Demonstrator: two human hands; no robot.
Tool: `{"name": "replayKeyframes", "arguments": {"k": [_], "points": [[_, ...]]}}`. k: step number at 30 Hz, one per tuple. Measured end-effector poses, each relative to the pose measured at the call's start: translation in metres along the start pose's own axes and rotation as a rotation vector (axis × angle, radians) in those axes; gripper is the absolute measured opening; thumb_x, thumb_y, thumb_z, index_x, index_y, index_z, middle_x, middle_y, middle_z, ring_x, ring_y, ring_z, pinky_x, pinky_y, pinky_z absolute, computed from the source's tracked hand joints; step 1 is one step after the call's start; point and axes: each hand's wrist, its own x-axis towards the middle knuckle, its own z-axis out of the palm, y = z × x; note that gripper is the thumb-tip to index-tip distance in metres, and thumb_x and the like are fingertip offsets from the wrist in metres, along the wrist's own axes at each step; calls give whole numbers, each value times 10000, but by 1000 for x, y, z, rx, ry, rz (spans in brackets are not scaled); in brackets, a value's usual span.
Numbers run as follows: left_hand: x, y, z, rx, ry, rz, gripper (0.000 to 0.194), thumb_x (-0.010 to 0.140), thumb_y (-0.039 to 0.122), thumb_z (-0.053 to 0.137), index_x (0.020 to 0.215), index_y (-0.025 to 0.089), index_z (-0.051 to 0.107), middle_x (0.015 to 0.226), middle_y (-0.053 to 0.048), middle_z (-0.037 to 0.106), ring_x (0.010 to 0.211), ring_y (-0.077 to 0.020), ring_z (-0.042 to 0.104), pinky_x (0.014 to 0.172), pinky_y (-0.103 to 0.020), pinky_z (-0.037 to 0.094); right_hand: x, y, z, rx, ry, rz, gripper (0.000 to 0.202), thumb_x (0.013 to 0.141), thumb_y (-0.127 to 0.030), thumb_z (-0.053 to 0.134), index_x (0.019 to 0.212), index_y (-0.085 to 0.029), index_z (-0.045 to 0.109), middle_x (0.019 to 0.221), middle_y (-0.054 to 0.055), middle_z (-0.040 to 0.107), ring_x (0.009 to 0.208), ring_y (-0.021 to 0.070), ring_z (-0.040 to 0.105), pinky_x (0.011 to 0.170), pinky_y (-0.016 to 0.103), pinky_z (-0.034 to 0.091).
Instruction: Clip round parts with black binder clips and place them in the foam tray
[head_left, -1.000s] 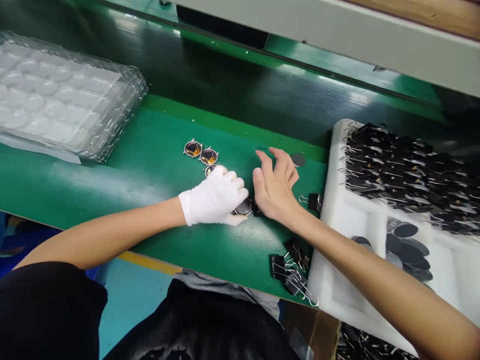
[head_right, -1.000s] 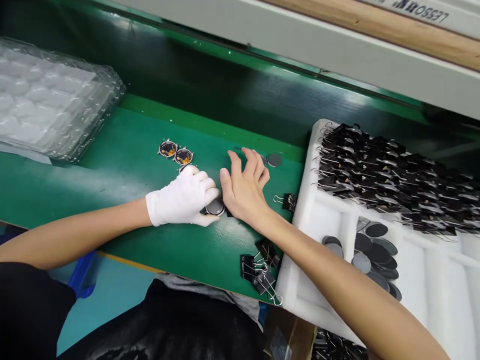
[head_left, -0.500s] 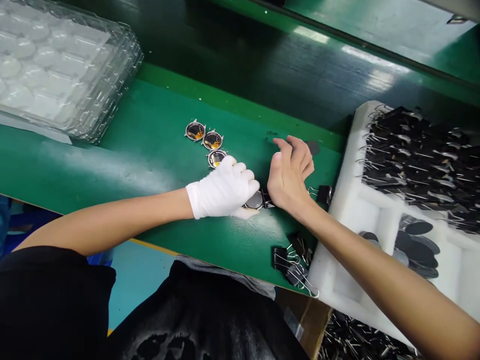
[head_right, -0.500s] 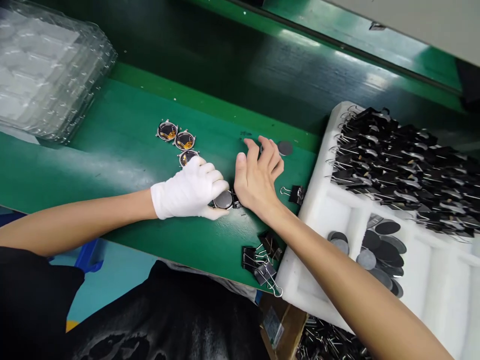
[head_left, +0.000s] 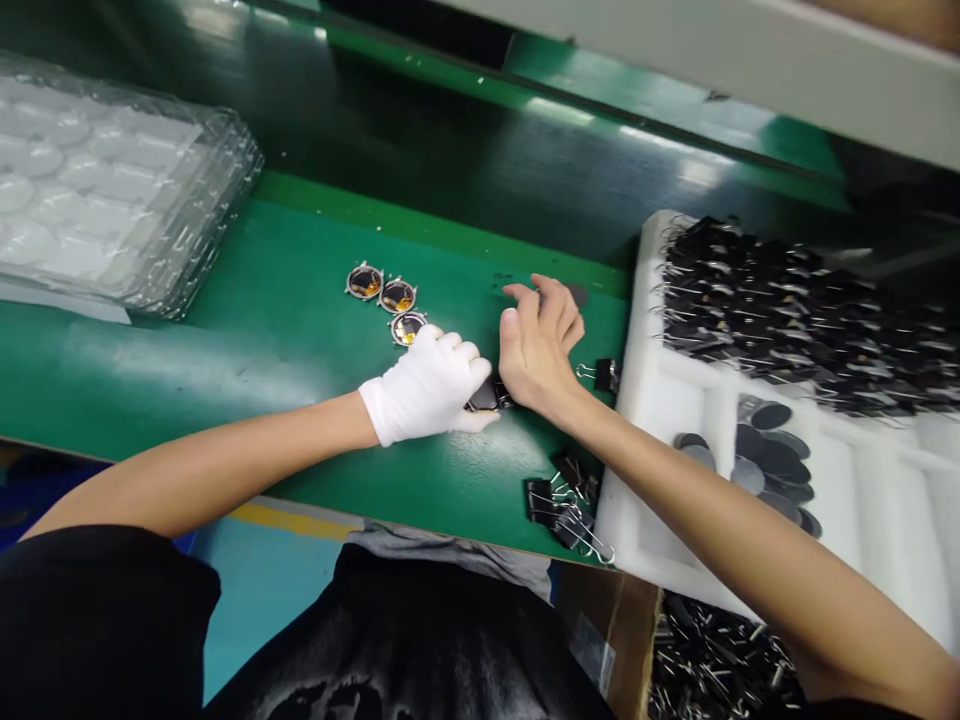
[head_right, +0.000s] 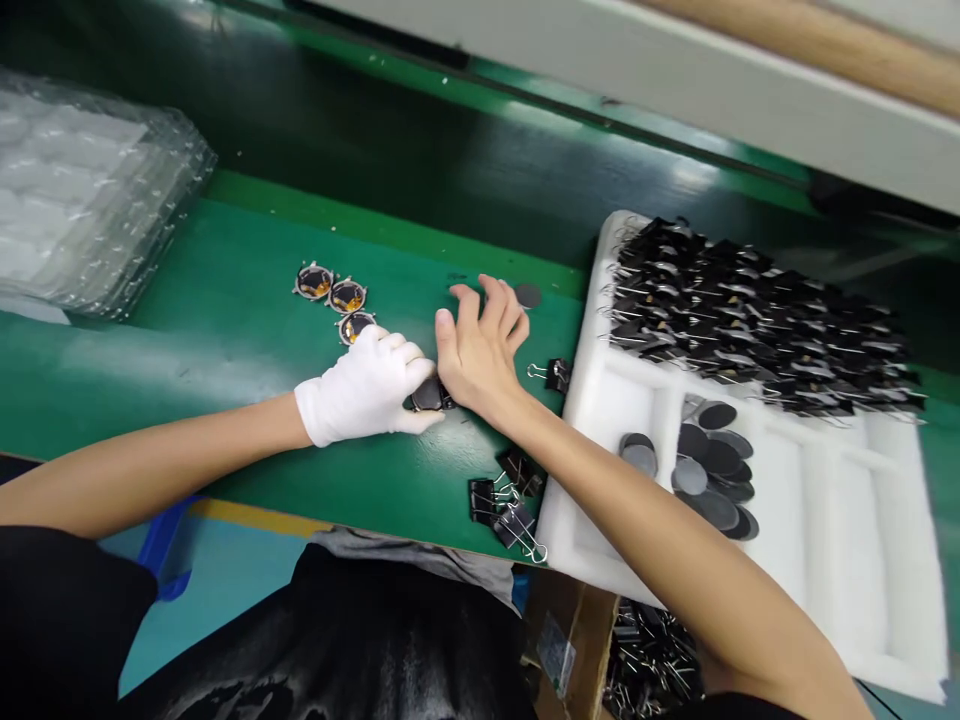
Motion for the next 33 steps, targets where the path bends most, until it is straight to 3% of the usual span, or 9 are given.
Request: {"name": "replayKeyframes", "arguments": {"k": [3,6,9,11,13,19,24,28,33], "points": [[-5,-1,-6,44,28,-19,529,928,632,551,868,127,695,802,-136,674,808,-307,632,754,-427,318,7,7,-31,143,-12,-19,558,1099,-488,94,1378,-281,530,1468,136,485,1394,319,428,1104,565,373],[-12,-5,-17,44,58,-60,716,840,817,533,884,125,712,758,-132,664,769,-317,627,760,-444,324,1,31,-83,156,-187,-181,463,1102,-494,241,1228,-268,624,1217,104,646,1161,284,582,994,475,438],[-16,-15,-27,9,83,48,780,832,795,585,1256,146,672,1123,-185,720,965,-351,653,801,-446,340,-28,60,-124,-80,-436,-338,292,1027,-484,526,1083,-244,683,1042,88,672,987,279,619,859,425,417],[-15,-22,-29,-12,62,211,708,901,663,606,1447,216,553,1429,-171,620,1173,-354,612,841,-441,347,-52,76,-134,-249,-506,-386,224,951,-444,670,1031,-238,708,991,86,672,932,290,620,778,399,367],[-13,-28,-29,-20,19,310,610,941,573,603,1455,250,543,1485,-140,590,1232,-334,587,855,-434,349,-69,86,-133,-361,-494,-411,144,932,-359,706,982,-225,725,955,87,675,889,284,618,731,379,311],[-9,-35,-30,104,-45,234,406,960,565,601,935,175,713,998,-120,732,936,-300,638,795,-433,335,-71,83,-118,-263,-348,-534,277,1060,-204,496,936,-202,744,897,56,689,754,193,607,756,394,281],[-9,-28,-29,74,20,194,579,922,633,634,1289,186,647,1214,-154,707,1016,-319,638,816,-429,337,-56,65,-101,-71,-292,-592,251,1067,-243,523,964,-204,748,958,48,697,801,177,622,821,391,297],[-9,-28,-28,59,-52,206,369,954,537,605,1055,194,697,973,-99,724,880,-275,643,769,-402,318,-45,49,-88,40,-366,-582,231,1057,-226,521,963,-217,733,1004,44,692,806,167,607,843,391,307],[-13,-38,-31,108,-26,164,381,918,529,600,851,160,669,798,-101,676,791,-279,640,738,-405,324,-25,17,-78,192,-320,-425,209,1041,-389,520,1136,-239,631,1278,116,656,1197,304,561,921,436,368]]}}
